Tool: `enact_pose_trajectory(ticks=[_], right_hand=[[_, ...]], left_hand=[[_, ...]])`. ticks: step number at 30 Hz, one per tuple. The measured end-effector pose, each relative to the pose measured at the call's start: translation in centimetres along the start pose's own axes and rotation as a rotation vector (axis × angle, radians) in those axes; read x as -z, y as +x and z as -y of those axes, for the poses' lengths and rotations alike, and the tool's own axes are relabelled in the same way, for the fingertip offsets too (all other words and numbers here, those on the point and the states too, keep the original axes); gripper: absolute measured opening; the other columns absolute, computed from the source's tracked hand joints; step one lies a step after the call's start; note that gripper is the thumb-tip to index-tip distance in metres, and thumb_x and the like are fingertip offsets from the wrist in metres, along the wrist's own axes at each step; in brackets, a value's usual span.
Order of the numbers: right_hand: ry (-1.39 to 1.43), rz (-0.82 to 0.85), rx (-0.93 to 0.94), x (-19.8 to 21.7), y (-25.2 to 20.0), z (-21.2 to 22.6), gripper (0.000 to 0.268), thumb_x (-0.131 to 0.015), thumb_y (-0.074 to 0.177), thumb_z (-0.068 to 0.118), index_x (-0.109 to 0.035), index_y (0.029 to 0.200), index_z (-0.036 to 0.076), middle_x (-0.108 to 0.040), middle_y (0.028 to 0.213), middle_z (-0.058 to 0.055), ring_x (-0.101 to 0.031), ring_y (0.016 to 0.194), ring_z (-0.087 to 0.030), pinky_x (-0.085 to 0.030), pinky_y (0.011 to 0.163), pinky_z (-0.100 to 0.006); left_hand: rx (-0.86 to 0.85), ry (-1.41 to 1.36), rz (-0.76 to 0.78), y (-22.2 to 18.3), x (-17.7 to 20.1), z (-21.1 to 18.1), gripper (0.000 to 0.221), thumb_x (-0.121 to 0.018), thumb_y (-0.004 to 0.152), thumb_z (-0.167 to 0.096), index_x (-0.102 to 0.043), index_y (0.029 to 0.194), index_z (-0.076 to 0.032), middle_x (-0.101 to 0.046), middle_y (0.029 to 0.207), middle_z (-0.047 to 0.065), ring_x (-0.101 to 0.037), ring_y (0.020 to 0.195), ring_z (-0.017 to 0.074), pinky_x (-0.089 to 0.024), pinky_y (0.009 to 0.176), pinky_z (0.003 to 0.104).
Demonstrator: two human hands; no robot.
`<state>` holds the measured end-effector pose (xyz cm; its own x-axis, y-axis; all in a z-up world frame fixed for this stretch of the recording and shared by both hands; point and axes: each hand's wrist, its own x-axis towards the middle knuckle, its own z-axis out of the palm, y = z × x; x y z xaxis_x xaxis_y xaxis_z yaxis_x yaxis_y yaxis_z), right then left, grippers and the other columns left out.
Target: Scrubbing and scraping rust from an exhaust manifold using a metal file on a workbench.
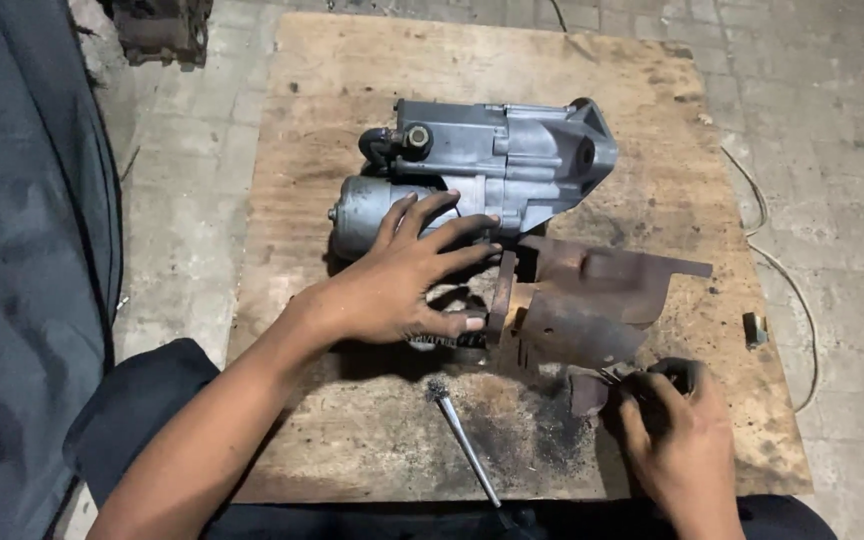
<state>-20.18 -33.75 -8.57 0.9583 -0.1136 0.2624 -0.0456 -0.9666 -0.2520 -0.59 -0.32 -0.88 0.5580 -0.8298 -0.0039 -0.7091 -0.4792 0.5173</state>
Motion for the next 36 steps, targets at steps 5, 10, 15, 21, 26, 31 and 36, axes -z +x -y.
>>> enact_pose_trajectory(ticks=[5, 10, 15, 21, 26, 31, 36], right_hand=[[0.08, -0.226, 0.106, 1.9, -0.1, 3.2, 0.014, -0.064, 0.1, 0.009, -0.063, 0.109, -0.002, -0.061, 0.102, -0.018, -0.058, 0.085, -0.029, -0.05, 0.069, -0.038], [0.114, -0.519, 0.231, -1.1, -1.0, 6.0, 0.013, -0.068, 0.099, 0.012, -0.067, 0.108, 0.003, -0.074, 0.104, -0.014, -0.071, 0.086, -0.025, -0.054, 0.074, -0.032], [0.189, -0.581, 0.453, -6.8, 0.2, 8.7, 0.027, -0.076, 0.095, 0.015, -0.063, 0.106, -0.005, -0.073, 0.092, -0.025, -0.075, 0.064, -0.024, -0.065, 0.049, -0.023], [0.189, -0.556, 0.453, -7.1, 2.2, 12.4, 0.028, -0.073, 0.096, 0.016, -0.066, 0.103, -0.011, -0.074, 0.089, -0.025, -0.076, 0.071, -0.029, -0.067, 0.06, -0.033], [0.213, -0.518, 0.423, -5.1, 2.7, 14.3, 0.023, -0.067, 0.098, 0.012, -0.063, 0.104, -0.01, -0.07, 0.093, -0.023, -0.072, 0.075, -0.031, -0.061, 0.064, -0.037], [0.109, -0.491, 0.389, -4.3, 2.7, 15.8, 0.022, -0.064, 0.099, 0.011, -0.063, 0.105, -0.01, -0.069, 0.094, -0.022, -0.07, 0.074, -0.032, -0.059, 0.065, -0.036], [0.065, -0.487, 0.367, -4.1, 2.9, 16.3, 0.014, -0.068, 0.095, 0.002, -0.064, 0.105, -0.008, -0.07, 0.093, -0.023, -0.07, 0.065, -0.028, -0.058, 0.053, -0.033]], left_hand=[[0.007, -0.019, 0.013, -0.1, 0.3, -0.2, 0.085, -0.062, 0.089, -0.058, -0.038, 0.156, -0.011, -0.017, 0.166, 0.015, 0.008, 0.153, 0.0407, 0.011, 0.115, 0.07], [-0.028, -0.002, -0.033, 0.1, 0.1, 0.1, 0.083, -0.059, 0.09, -0.061, -0.041, 0.154, -0.011, -0.024, 0.164, 0.015, 0.003, 0.152, 0.043, 0.008, 0.115, 0.071], [0.041, 0.009, 0.019, 0.1, 0.2, -0.4, 0.086, -0.056, 0.088, -0.064, -0.036, 0.156, -0.015, -0.016, 0.167, 0.014, 0.009, 0.153, 0.0403, 0.013, 0.115, 0.069], [-0.037, -0.011, -0.059, -0.1, 0.2, -0.3, 0.085, -0.055, 0.088, -0.066, -0.043, 0.153, -0.013, -0.025, 0.164, 0.011, 0.0, 0.153, 0.0413, 0.005, 0.115, 0.071], [-0.003, -0.004, -0.012, 0.1, 0.2, -0.3, 0.086, -0.059, 0.087, -0.063, -0.04, 0.154, -0.011, -0.021, 0.165, 0.013, 0.005, 0.152, 0.0416, 0.009, 0.115, 0.071], [-0.034, 0.031, -0.012, 0.1, -0.3, 0.7, 0.085, -0.069, 0.088, -0.053, -0.041, 0.15, -0.003, -0.024, 0.163, 0.016, 0.0, 0.151, 0.0449, 0.0, 0.113, 0.075], [-0.054, 0.028, 0.007, 0.2, -0.1, 0.9, 0.089, -0.073, 0.087, -0.053, -0.038, 0.152, -0.003, -0.02, 0.165, 0.013, 0.004, 0.152, 0.0454, 0.001, 0.113, 0.076]])
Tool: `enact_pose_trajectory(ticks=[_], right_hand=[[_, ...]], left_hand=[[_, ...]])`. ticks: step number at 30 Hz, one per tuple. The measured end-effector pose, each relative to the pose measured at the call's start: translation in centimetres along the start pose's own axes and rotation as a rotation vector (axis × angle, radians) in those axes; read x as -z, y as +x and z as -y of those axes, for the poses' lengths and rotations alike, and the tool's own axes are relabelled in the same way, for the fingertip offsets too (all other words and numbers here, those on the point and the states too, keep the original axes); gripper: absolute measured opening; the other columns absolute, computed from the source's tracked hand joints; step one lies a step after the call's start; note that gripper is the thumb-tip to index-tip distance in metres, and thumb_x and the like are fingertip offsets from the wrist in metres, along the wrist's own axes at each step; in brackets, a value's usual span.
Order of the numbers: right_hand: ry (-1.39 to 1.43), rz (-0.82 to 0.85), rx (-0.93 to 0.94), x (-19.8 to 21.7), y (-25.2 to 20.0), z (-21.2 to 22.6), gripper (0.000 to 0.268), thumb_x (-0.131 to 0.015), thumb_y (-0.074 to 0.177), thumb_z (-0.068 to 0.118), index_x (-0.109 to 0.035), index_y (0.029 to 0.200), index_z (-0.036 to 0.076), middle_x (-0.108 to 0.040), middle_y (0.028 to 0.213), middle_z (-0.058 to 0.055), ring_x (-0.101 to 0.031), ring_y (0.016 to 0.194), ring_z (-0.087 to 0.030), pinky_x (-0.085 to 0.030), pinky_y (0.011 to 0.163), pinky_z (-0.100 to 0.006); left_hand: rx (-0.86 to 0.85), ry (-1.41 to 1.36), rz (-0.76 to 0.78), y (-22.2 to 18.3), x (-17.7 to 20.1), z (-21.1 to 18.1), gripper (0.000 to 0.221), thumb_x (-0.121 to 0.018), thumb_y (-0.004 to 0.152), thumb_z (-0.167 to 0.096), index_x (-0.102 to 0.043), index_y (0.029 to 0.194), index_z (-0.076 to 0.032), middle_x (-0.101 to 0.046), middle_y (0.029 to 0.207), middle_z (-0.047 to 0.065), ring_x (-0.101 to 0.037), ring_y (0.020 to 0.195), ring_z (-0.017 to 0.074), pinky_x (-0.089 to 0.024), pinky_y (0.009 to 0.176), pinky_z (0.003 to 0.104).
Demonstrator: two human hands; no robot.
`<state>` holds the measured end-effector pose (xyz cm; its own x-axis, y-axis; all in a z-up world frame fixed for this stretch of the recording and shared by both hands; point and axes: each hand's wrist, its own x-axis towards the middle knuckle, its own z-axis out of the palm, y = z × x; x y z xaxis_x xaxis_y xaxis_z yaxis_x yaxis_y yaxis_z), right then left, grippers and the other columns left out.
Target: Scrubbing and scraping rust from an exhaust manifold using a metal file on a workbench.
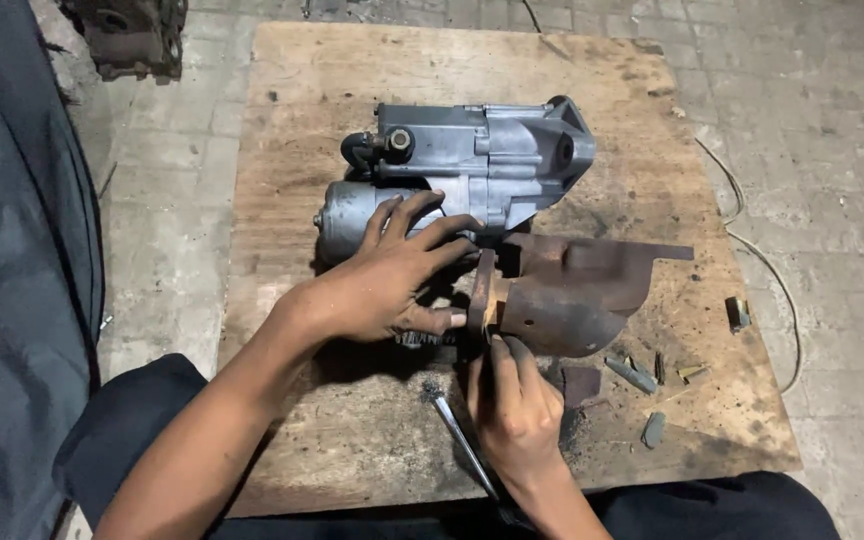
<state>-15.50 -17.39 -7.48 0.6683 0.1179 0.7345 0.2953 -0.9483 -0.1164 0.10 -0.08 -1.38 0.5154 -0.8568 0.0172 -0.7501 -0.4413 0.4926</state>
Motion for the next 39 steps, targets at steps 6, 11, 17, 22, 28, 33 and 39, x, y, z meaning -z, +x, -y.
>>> enact_pose_trajectory(ticks=[6, 11, 17, 22, 28, 33, 39], right_hand=[[-0.006, -0.045, -0.055, -0.2, 0.3, 0.0, 0.015, -0.067, 0.097, 0.01, -0.063, 0.089, -0.001, -0.069, 0.08, -0.016, -0.062, 0.051, -0.02, -0.051, 0.041, -0.03], [-0.022, -0.08, -0.024, -1.0, -2.2, -2.0, 0.02, -0.07, 0.099, 0.016, -0.064, 0.09, 0.0, -0.063, 0.066, -0.007, -0.052, 0.043, -0.013, -0.043, 0.036, -0.028], [0.167, -0.108, -0.019, 0.2, -3.5, -3.3, 0.02, -0.069, 0.093, 0.013, -0.061, 0.101, -0.003, -0.075, 0.09, -0.018, -0.075, 0.068, -0.021, -0.064, 0.061, -0.028], [0.426, -0.106, -0.048, 2.3, -2.8, -3.3, 0.014, -0.069, 0.087, 0.004, -0.062, 0.088, -0.008, -0.067, 0.087, -0.025, -0.067, 0.074, -0.029, -0.059, 0.061, -0.032], [0.425, -0.026, -0.168, 1.5, -5.9, -5.0, 0.018, -0.063, 0.099, 0.012, -0.06, 0.111, -0.001, -0.072, 0.081, -0.006, -0.065, 0.052, -0.007, -0.054, 0.043, -0.02], [0.958, 0.129, -0.353, 3.4, -3.7, -3.1, 0.037, -0.051, 0.098, 0.03, -0.068, 0.106, -0.001, -0.075, 0.095, -0.015, -0.075, 0.078, -0.022, -0.061, 0.065, -0.029], [0.614, 0.102, -0.255, 2.9, -2.4, -1.9, 0.015, -0.07, 0.091, 0.005, -0.062, 0.103, 0.001, -0.076, 0.089, -0.009, -0.076, 0.072, -0.013, -0.064, 0.066, -0.02]], left_hand=[[-0.008, -0.021, -0.013, 0.0, 0.0, 0.0, 0.093, -0.064, 0.087, -0.063, -0.036, 0.154, -0.005, -0.021, 0.164, 0.014, 0.003, 0.151, 0.0456, 0.003, 0.113, 0.075], [-0.016, -0.016, -0.027, -0.1, -0.1, -0.2, 0.091, -0.065, 0.087, -0.062, -0.039, 0.152, -0.004, -0.024, 0.162, 0.015, 0.001, 0.151, 0.0456, 0.002, 0.113, 0.076], [0.007, -0.046, -0.021, -0.1, 0.3, -0.3, 0.088, -0.068, 0.086, -0.057, -0.039, 0.153, -0.007, -0.023, 0.164, 0.012, 0.003, 0.152, 0.0433, 0.004, 0.113, 0.074], [-0.018, -0.018, -0.055, -0.2, 0.0, -0.1, 0.085, -0.065, 0.087, -0.058, -0.041, 0.151, -0.007, -0.026, 0.162, 0.012, -0.001, 0.152, 0.0433, -0.001, 0.114, 0.074], [0.02, -0.072, -0.013, -0.1, 0.3, -0.7, 0.085, -0.062, 0.089, -0.058, -0.039, 0.153, -0.007, -0.021, 0.164, 0.011, 0.007, 0.153, 0.0414, 0.009, 0.115, 0.07], [0.004, -0.04, -0.054, 0.0, 0.1, -0.7, 0.08, -0.066, 0.087, -0.056, -0.046, 0.147, -0.007, -0.027, 0.161, 0.01, 0.0, 0.152, 0.042, 0.004, 0.115, 0.071], [0.002, -0.058, -0.043, -0.2, 0.1, -0.6, 0.088, -0.058, 0.089, -0.064, -0.04, 0.152, -0.006, -0.023, 0.163, 0.013, 0.006, 0.153, 0.0407, 0.008, 0.116, 0.069]])
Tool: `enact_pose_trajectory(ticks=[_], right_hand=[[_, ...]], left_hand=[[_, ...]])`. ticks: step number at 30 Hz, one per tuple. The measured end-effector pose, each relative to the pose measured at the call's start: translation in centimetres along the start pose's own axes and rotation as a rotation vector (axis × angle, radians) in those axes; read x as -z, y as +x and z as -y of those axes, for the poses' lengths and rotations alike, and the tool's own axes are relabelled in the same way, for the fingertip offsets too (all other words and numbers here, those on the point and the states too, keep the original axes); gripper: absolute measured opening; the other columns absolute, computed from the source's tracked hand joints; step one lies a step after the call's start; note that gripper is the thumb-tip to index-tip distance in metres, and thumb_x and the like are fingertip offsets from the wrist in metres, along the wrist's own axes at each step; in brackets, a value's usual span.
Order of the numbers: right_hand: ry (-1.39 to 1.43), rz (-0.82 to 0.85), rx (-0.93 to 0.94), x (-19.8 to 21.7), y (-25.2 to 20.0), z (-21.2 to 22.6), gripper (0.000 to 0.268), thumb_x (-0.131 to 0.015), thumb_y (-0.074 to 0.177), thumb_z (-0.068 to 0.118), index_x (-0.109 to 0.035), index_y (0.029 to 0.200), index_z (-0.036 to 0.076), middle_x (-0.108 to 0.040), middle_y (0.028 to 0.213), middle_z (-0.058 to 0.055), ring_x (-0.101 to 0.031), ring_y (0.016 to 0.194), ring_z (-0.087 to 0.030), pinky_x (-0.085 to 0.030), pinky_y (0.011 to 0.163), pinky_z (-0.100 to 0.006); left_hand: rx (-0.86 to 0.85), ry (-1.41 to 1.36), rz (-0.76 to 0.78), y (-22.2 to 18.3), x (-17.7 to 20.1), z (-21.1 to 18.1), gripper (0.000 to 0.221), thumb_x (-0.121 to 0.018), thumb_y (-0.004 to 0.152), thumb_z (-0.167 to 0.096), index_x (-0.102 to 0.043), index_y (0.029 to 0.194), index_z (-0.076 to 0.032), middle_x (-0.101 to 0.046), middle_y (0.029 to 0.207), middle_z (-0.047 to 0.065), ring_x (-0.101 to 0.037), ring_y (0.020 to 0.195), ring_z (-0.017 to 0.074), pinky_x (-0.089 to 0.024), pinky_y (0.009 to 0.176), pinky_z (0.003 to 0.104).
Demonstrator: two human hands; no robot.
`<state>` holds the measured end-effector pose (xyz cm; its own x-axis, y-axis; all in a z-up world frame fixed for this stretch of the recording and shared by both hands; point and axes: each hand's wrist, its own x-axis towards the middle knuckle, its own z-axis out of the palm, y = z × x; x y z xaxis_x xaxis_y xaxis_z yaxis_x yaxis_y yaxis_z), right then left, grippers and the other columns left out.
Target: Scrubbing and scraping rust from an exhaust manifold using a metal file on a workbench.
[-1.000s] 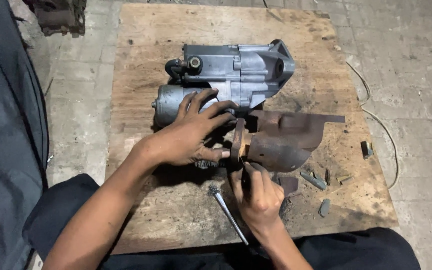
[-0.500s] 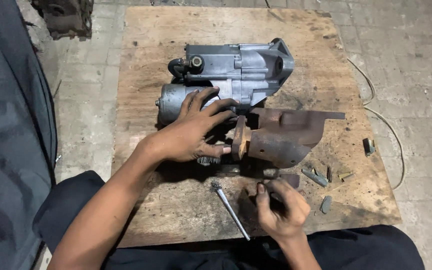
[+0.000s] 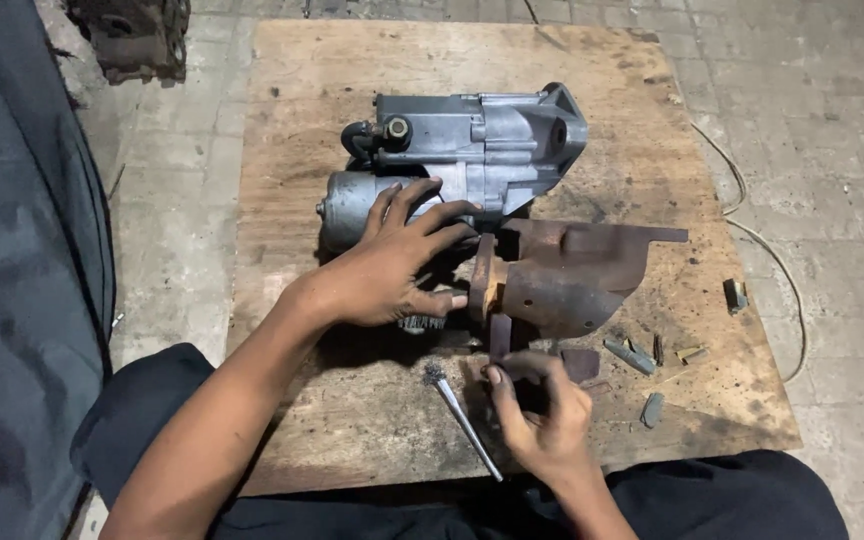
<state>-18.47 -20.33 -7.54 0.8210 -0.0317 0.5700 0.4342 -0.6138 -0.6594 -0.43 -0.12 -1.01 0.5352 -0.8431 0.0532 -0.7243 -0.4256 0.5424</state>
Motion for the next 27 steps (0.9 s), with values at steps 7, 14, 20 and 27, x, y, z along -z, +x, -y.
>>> enact_pose_trajectory(ticks=[7, 14, 20, 27], right_hand=[[-0.264, 0.128, 0.097, -0.9, 0.6, -2.1, 0.02, -0.056, 0.103, 0.008, -0.054, 0.117, -0.006, -0.073, 0.081, -0.015, -0.065, 0.046, -0.017, -0.053, 0.031, -0.028], [-0.569, 0.179, 0.16, -2.2, 0.3, -2.0, 0.025, -0.057, 0.099, 0.011, -0.057, 0.117, -0.006, -0.058, 0.06, -0.003, -0.054, 0.042, -0.015, -0.046, 0.033, -0.033], [-0.826, 0.157, 0.216, -3.6, 0.4, -2.1, 0.027, -0.049, 0.085, -0.01, -0.055, 0.111, -0.001, -0.055, 0.069, -0.004, -0.051, 0.048, -0.014, -0.036, 0.032, -0.03], [-0.972, 0.146, 0.217, -3.8, 0.9, -1.8, 0.025, -0.045, 0.088, 0.009, -0.06, 0.107, 0.005, -0.053, 0.064, 0.002, -0.062, 0.052, -0.016, -0.048, 0.044, -0.024]], left_hand=[[-0.009, 0.01, -0.001, 0.3, -0.2, 0.3, 0.086, -0.066, 0.086, -0.059, -0.043, 0.15, -0.007, -0.024, 0.162, 0.012, 0.003, 0.152, 0.0437, 0.007, 0.115, 0.07], [0.003, -0.006, 0.007, 0.0, 0.1, -0.1, 0.088, -0.059, 0.088, -0.064, -0.041, 0.151, -0.005, -0.022, 0.163, 0.014, 0.006, 0.152, 0.0434, 0.009, 0.115, 0.071], [0.011, 0.018, 0.027, 0.1, 0.1, 0.1, 0.09, -0.062, 0.087, -0.061, -0.037, 0.154, -0.008, -0.02, 0.165, 0.011, 0.007, 0.152, 0.0414, 0.009, 0.115, 0.071], [0.022, 0.032, -0.033, -0.3, 0.0, -0.2, 0.075, -0.066, 0.087, -0.057, -0.053, 0.141, -0.006, -0.034, 0.158, 0.013, -0.007, 0.148, 0.0476, 0.003, 0.118, 0.067]])
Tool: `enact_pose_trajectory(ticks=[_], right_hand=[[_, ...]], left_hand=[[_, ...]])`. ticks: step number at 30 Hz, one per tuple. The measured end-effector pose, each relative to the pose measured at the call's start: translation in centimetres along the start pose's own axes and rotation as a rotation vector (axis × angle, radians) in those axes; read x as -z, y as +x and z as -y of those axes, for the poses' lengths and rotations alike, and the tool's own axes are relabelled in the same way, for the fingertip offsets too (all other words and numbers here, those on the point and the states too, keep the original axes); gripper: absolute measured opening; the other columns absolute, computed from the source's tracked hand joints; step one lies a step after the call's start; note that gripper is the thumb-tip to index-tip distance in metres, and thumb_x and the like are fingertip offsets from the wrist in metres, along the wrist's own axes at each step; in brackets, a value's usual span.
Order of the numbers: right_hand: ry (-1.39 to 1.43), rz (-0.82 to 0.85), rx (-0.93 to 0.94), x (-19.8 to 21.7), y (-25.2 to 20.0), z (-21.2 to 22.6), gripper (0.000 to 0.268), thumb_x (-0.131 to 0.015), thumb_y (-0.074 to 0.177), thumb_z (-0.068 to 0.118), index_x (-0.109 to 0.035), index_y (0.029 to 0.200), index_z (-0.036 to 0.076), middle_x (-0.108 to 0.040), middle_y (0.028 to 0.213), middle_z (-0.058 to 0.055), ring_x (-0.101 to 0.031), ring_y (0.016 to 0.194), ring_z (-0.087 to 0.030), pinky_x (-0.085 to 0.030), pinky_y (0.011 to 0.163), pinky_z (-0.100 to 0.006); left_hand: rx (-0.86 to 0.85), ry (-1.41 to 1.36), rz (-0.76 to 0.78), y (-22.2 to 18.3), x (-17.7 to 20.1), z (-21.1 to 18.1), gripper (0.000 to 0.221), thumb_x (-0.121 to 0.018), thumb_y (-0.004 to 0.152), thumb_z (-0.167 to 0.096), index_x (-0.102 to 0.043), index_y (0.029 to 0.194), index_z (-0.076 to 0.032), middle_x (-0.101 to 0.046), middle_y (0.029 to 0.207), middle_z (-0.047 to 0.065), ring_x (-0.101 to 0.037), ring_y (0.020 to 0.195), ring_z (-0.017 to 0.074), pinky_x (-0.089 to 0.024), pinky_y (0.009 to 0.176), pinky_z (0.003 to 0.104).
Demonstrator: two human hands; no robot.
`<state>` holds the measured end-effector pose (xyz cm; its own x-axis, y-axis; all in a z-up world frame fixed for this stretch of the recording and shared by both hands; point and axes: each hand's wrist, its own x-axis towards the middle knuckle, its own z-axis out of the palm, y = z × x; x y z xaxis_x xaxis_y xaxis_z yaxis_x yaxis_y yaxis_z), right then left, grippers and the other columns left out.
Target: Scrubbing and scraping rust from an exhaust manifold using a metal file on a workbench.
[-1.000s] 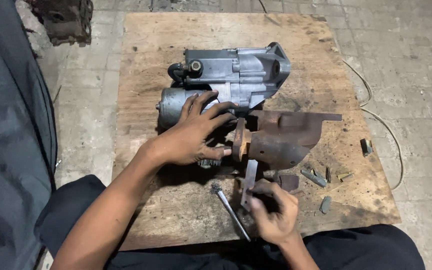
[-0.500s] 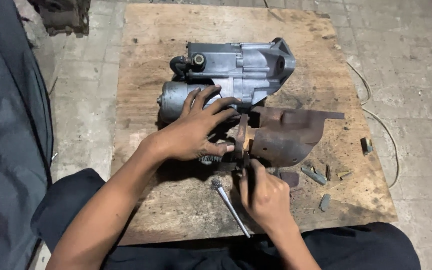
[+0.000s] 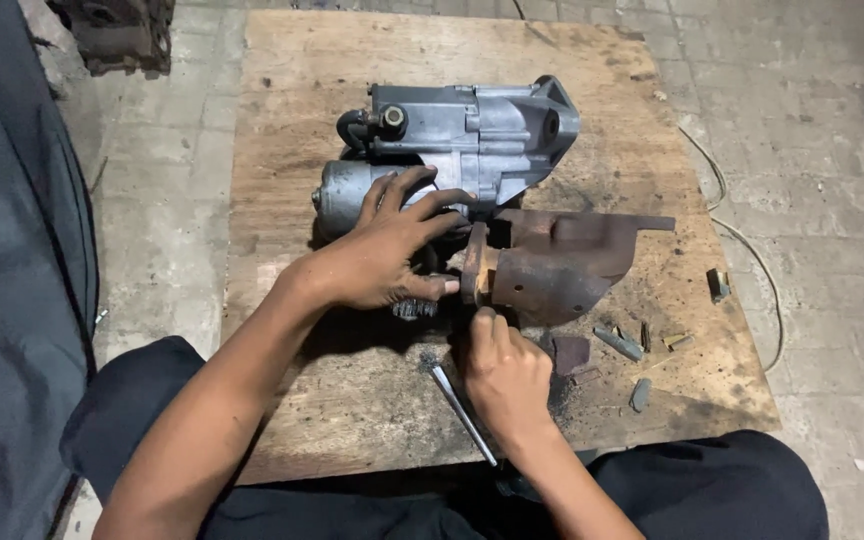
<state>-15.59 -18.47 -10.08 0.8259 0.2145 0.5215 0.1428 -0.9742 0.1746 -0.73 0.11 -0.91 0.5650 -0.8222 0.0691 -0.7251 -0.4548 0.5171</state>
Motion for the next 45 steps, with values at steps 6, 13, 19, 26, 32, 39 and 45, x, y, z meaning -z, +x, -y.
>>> enact_pose_trajectory(ticks=[6, 13, 19, 26, 32, 39, 45], right_hand=[[0.288, 0.038, -0.204, -0.4, -0.6, 1.1, 0.018, -0.057, 0.102, 0.022, -0.051, 0.099, 0.005, -0.052, 0.056, 0.003, -0.048, 0.038, -0.012, -0.039, 0.029, -0.032], [0.422, -0.145, -0.201, 1.2, 0.4, 0.5, 0.023, -0.054, 0.101, 0.013, -0.058, 0.114, -0.005, -0.056, 0.054, -0.005, -0.053, 0.038, -0.019, -0.036, 0.033, -0.035], [0.339, -0.155, -0.103, 1.1, 0.4, 0.1, 0.022, -0.052, 0.101, 0.011, -0.062, 0.112, -0.005, -0.055, 0.054, -0.002, -0.047, 0.035, -0.012, -0.029, 0.03, -0.03], [0.131, -0.075, -0.111, 0.4, 0.8, 0.4, 0.024, -0.051, 0.099, 0.024, -0.059, 0.1, 0.002, -0.059, 0.057, -0.001, -0.053, 0.035, -0.015, -0.037, 0.028, -0.033], [0.185, -0.103, -0.25, 0.1, 1.1, 2.0, 0.014, -0.056, 0.094, 0.014, -0.046, 0.087, 0.007, -0.04, 0.047, 0.0, -0.041, 0.032, -0.018, -0.027, 0.032, -0.035], [0.284, -0.064, -0.237, 1.9, 1.1, 1.2, 0.012, -0.051, 0.099, 0.011, -0.056, 0.101, 0.001, -0.044, 0.046, 0.002, -0.043, 0.027, -0.012, -0.033, 0.023, -0.032], [0.447, -0.083, -0.156, 1.8, 1.5, 0.5, 0.005, -0.054, 0.097, 0.004, -0.056, 0.1, 0.0, -0.048, 0.047, -0.003, -0.045, 0.031, -0.017, -0.031, 0.029, -0.032]], left_hand=[[-0.026, -0.029, 0.028, 0.7, -0.3, 0.7, 0.092, -0.054, 0.083, -0.07, -0.043, 0.152, -0.01, -0.024, 0.163, 0.011, 0.005, 0.152, 0.0443, 0.01, 0.114, 0.074], [-0.054, -0.05, -0.008, 0.8, -0.7, 1.3, 0.087, -0.062, 0.084, -0.065, -0.045, 0.15, -0.011, -0.028, 0.16, 0.011, 0.003, 0.152, 0.0439, 0.007, 0.115, 0.072], [-0.013, -0.066, 0.017, 0.7, -0.5, 0.8, 0.092, -0.058, 0.082, -0.069, -0.043, 0.152, -0.011, -0.025, 0.162, 0.011, 0.005, 0.153, 0.0424, 0.01, 0.115, 0.071], [-0.007, -0.085, 0.012, 0.8, -0.6, 0.9, 0.086, -0.067, 0.083, -0.06, -0.044, 0.151, -0.012, -0.025, 0.162, 0.01, 0.006, 0.153, 0.0421, 0.009, 0.116, 0.07], [-0.011, -0.072, -0.014, 0.7, -0.2, 0.7, 0.086, -0.07, 0.081, -0.059, -0.046, 0.151, -0.013, -0.027, 0.161, 0.011, 0.001, 0.152, 0.0442, 0.007, 0.115, 0.071], [0.02, -0.166, 0.016, 1.1, -0.3, 1.0, 0.087, -0.072, 0.077, -0.062, -0.053, 0.144, -0.011, -0.026, 0.161, 0.01, 0.007, 0.152, 0.0459, 0.011, 0.114, 0.07], [-0.018, -0.129, -0.01, 0.9, -0.6, 1.5, 0.084, -0.083, 0.077, -0.047, -0.052, 0.146, -0.012, -0.028, 0.161, 0.011, 0.002, 0.151, 0.0462, 0.004, 0.115, 0.072]])
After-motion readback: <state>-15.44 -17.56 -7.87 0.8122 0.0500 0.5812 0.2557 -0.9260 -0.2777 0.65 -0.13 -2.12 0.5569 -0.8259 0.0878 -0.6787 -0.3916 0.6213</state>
